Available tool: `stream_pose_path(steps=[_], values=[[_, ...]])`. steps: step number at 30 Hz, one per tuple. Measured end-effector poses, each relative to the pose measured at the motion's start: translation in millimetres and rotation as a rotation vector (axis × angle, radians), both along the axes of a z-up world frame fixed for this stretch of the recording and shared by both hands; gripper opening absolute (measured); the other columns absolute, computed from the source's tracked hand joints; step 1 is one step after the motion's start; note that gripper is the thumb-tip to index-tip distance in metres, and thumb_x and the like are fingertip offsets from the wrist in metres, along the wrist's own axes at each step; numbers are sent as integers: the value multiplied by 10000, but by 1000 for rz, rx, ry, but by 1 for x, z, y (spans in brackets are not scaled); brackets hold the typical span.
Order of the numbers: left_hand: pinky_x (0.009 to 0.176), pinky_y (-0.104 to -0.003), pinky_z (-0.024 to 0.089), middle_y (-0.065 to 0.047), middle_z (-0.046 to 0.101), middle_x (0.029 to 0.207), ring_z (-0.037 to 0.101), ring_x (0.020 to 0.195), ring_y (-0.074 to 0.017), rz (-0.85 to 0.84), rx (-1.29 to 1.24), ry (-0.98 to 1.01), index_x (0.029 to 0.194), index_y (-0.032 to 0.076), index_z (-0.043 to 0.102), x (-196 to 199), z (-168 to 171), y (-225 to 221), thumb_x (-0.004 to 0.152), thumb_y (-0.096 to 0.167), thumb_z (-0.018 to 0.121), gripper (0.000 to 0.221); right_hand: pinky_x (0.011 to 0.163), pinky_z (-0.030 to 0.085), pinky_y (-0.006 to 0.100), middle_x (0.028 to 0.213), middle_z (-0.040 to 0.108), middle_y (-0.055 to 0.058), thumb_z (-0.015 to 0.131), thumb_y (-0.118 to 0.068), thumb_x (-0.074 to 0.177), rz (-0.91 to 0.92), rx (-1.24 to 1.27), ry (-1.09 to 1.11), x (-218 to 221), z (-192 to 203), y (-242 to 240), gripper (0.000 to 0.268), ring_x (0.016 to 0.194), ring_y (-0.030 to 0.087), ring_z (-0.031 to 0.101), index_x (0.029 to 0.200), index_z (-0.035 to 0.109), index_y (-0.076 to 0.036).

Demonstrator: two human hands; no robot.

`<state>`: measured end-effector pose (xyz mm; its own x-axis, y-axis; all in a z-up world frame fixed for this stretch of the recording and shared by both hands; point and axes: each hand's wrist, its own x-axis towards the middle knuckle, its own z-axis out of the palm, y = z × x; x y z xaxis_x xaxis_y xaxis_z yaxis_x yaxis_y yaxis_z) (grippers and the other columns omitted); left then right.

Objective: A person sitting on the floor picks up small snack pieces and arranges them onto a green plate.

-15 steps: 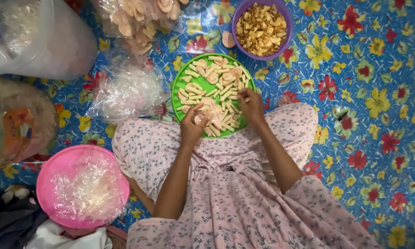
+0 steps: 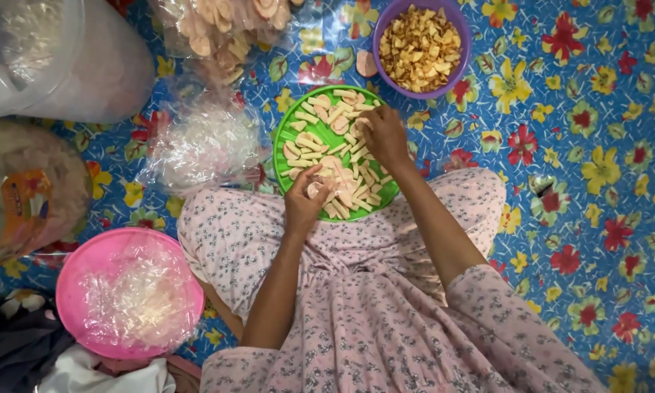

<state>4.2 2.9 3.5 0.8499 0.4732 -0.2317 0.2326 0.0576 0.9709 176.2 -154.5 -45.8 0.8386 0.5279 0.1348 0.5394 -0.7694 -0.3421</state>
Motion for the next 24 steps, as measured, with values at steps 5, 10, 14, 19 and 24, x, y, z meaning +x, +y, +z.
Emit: stream_pose_path(steps=[5, 10, 14, 19, 24], values=[[786, -306, 503, -46, 685, 802, 619, 799, -129, 17, 0, -27, 1109, 180, 668, 0, -6, -1, 655, 28, 756, 487, 679, 442, 405, 944, 472, 50, 695, -158, 783, 107, -3, -68, 6, -17, 20, 248, 864, 264, 502, 1015, 614, -181], [764, -295, 511, -50, 692, 805, 634, 797, -136, 39, -2, -19, 1101, 183, 673, 0, -3, 0, 652, 23, 753, 484, 636, 413, 406, 901, 456, 69, 715, -128, 727, 153, -48, -108, 5, -23, 35, 269, 828, 291, 490, 977, 616, -116], [751, -298, 517, -43, 691, 804, 634, 791, -134, 54, -2, -37, 1106, 186, 669, 0, 4, 0, 647, 37, 766, 492, 629, 402, 402, 869, 468, 67, 710, -170, 712, 167, -67, -147, -2, -29, 31, 222, 815, 282, 500, 889, 586, -117], [741, -307, 517, -48, 690, 811, 637, 800, -143, 41, 6, -33, 1103, 189, 669, 0, -3, 1, 657, 54, 767, 476, 610, 419, 397, 833, 480, 37, 677, -142, 721, 143, -37, -111, -17, -25, 21, 166, 808, 268, 530, 831, 552, -141], [760, -321, 514, -50, 689, 787, 636, 791, -151, 51, 29, -68, 1109, 175, 667, -2, 6, 2, 660, 40, 759, 477, 656, 528, 371, 879, 642, 111, 693, -146, 829, -166, 380, 515, -56, 21, 17, 151, 813, 294, 664, 943, 601, -109]])
